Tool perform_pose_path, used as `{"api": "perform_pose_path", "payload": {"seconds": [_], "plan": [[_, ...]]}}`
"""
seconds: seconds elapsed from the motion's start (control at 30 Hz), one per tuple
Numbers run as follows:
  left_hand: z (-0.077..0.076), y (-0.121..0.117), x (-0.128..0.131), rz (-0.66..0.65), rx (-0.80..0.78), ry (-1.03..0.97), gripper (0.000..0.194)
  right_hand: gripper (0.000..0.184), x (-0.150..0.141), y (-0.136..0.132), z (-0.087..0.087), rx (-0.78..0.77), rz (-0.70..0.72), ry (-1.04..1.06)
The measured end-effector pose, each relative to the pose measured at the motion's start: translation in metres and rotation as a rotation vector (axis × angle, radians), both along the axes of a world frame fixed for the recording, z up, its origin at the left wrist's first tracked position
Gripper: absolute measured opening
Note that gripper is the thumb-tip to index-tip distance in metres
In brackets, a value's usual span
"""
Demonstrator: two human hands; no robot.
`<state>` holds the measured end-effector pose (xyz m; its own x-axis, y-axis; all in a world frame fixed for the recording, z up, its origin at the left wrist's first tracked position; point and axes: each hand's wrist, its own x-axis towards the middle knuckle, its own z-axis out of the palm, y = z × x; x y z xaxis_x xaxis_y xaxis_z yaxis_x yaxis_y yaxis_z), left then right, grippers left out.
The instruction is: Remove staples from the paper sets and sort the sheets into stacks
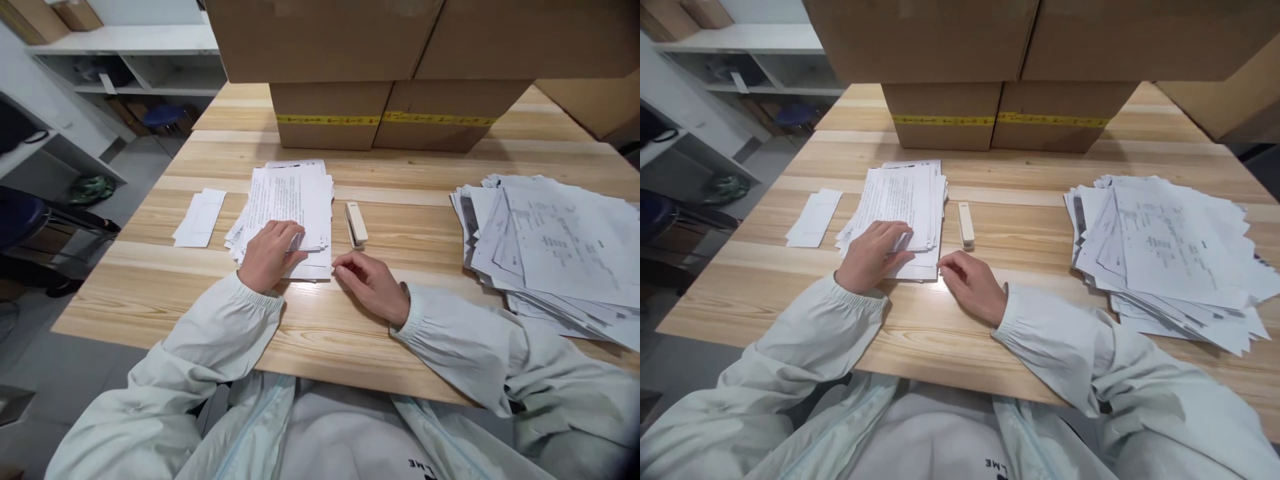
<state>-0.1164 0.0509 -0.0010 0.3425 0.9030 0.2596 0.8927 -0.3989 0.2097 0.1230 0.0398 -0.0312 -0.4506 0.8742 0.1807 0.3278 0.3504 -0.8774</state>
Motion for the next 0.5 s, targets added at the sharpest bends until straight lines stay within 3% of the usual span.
{"api": "perform_pose_path", "payload": {"seconds": [0.1, 0.3, 0.5], "plan": [[0.000, 0.005, -0.007, -0.029, 0.022, 0.016, 0.029, 0.021, -0.002, 0.004, -0.014, -0.089, -0.049, 0.123], [-0.003, 0.012, -0.015, -0.024, 0.042, -0.027, 0.022, 0.032, -0.005, 0.006, -0.008, -0.274, -0.083, 0.218], [-0.008, 0.006, -0.004, -0.042, 0.118, -0.007, 0.029, 0.038, -0.021, 0.019, -0.005, -0.147, -0.089, 0.069]]}}
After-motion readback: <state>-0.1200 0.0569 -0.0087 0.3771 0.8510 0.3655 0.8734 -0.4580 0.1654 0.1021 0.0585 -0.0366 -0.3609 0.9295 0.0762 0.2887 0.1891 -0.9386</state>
